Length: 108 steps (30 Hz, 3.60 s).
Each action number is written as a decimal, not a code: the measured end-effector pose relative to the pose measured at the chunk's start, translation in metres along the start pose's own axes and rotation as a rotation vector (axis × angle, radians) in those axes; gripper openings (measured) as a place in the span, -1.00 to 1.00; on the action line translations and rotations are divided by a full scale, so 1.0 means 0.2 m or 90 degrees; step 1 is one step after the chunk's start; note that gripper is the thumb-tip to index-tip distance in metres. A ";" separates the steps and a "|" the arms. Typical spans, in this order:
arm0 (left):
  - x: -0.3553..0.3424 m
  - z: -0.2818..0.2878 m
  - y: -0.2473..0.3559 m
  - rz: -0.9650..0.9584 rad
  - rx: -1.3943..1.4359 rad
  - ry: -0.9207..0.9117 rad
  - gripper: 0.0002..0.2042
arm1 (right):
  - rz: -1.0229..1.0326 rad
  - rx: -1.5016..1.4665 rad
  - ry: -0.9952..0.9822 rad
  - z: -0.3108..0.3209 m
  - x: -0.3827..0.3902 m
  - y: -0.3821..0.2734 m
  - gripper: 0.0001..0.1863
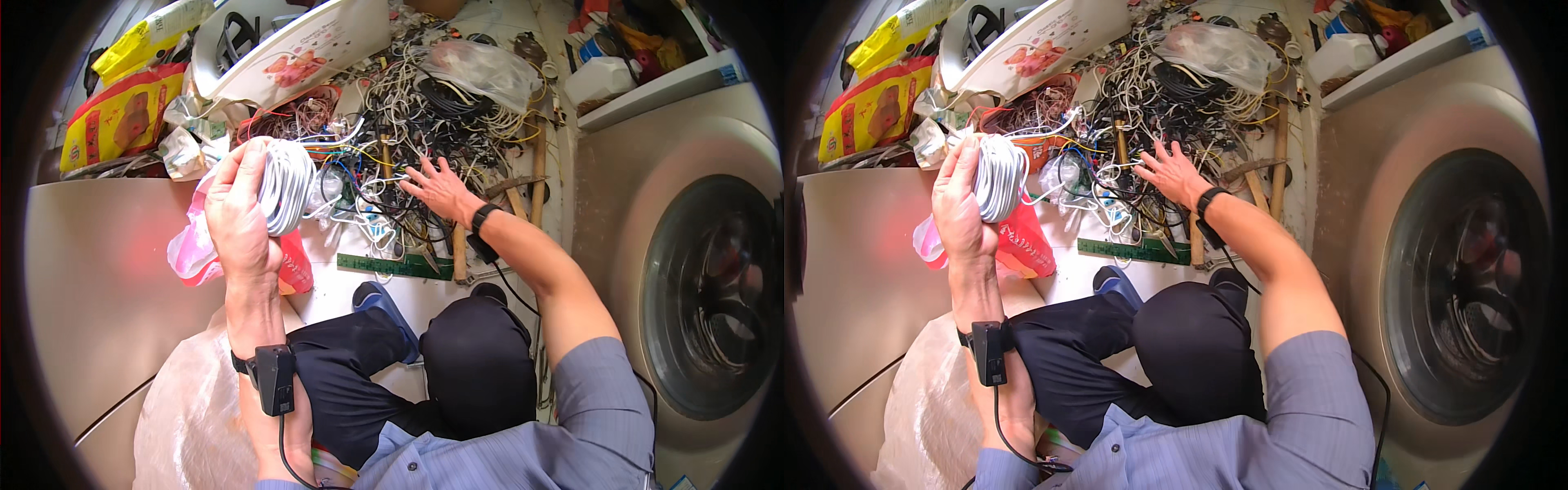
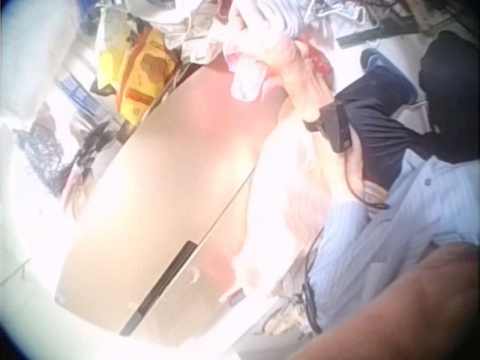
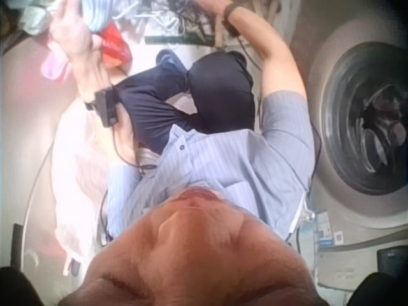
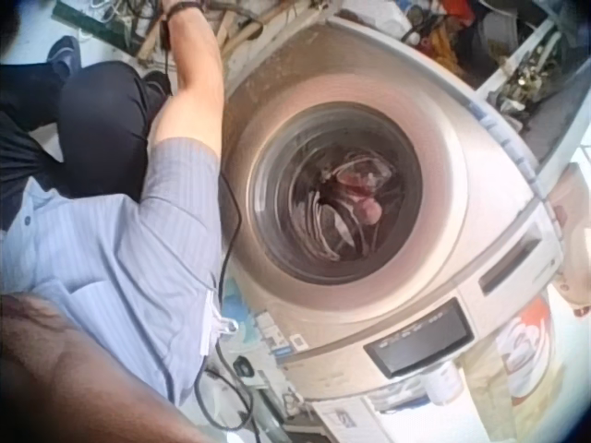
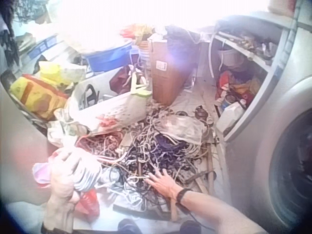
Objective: Carrying a standing fan through the house and then stripping a wire with pliers in a utility area.
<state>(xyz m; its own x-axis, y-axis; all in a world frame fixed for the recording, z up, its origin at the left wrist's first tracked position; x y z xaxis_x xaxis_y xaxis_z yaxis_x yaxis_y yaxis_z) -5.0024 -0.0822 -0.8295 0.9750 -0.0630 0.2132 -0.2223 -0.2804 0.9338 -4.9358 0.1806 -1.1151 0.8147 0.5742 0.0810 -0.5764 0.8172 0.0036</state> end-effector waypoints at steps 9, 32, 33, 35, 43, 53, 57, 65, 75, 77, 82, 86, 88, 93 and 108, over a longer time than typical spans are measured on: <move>-0.02 0.01 0.02 0.001 0.007 0.034 -0.82 | 0.005 0.101 -0.126 -0.05 0.14 0.21 -0.79; 0.03 0.18 0.17 -0.027 0.061 0.058 -0.86 | 0.032 0.020 -0.235 0.51 -0.43 -0.02 -0.82; 0.02 0.18 0.15 -0.027 0.065 0.058 -0.86 | 0.070 0.016 -0.196 0.47 -0.48 -0.07 -0.78; 0.01 0.16 0.12 -0.017 0.068 0.046 -0.86 | 0.147 0.019 -0.150 0.29 -0.57 -0.10 -0.70; -0.01 0.16 0.14 -0.020 0.056 0.110 -0.87 | -0.051 -0.284 0.089 0.10 -0.77 -0.17 -0.46; -0.07 0.10 0.09 0.013 0.053 0.070 -0.85 | -0.164 -0.209 0.031 -0.07 -0.81 0.08 -0.42; -0.06 0.09 0.16 0.015 0.062 0.067 -0.85 | -0.021 -0.229 0.102 0.25 -0.65 0.24 -0.47; -0.12 -0.01 0.08 -0.004 0.119 0.023 -0.85 | -0.106 -0.068 0.057 0.69 0.04 0.86 -0.66; -0.10 0.04 0.08 -0.015 0.098 0.066 -0.84 | -0.302 0.099 -0.052 0.42 0.58 1.27 -0.59; -0.10 0.07 0.09 -0.014 0.092 0.065 -0.84 | -0.356 0.162 -0.144 0.35 0.61 1.24 -0.59; -0.09 0.07 0.10 -0.031 0.080 0.053 -0.83 | -0.422 0.129 -0.330 0.31 0.60 1.15 -0.58; -0.07 0.01 0.10 -0.021 0.112 0.023 -0.84 | -0.366 0.037 -0.364 0.45 0.58 1.19 -0.56; -0.06 -0.01 0.10 -0.020 0.112 0.023 -0.84 | -0.311 0.009 -0.476 0.55 0.51 1.22 -0.75; -0.04 0.03 0.13 -0.016 0.057 0.067 -0.85 | -0.182 -0.095 0.004 0.76 -0.20 0.76 -0.76; 0.00 0.13 0.14 0.008 -0.036 0.044 -0.80 | -0.522 -0.316 -0.087 -0.27 -0.69 0.66 -0.76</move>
<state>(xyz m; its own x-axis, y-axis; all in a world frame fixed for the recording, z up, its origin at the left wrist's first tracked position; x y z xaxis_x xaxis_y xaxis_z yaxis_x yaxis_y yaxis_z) -5.0079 -0.1141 -0.8107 0.9701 0.0009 0.2429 -0.2365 -0.2249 0.9453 -5.1210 0.2126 -1.1795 0.9191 -0.1683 0.3562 0.2859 0.9071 -0.3090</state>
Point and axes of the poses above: each hand's wrist, its own x-axis away from the middle knuckle, its own z-axis out of the back of the hand, y = z × x, the point moved 1 cm from there along -x, towards the middle knuckle, and after that the axes turned 6 degrees about z, right-handed, at the moved point
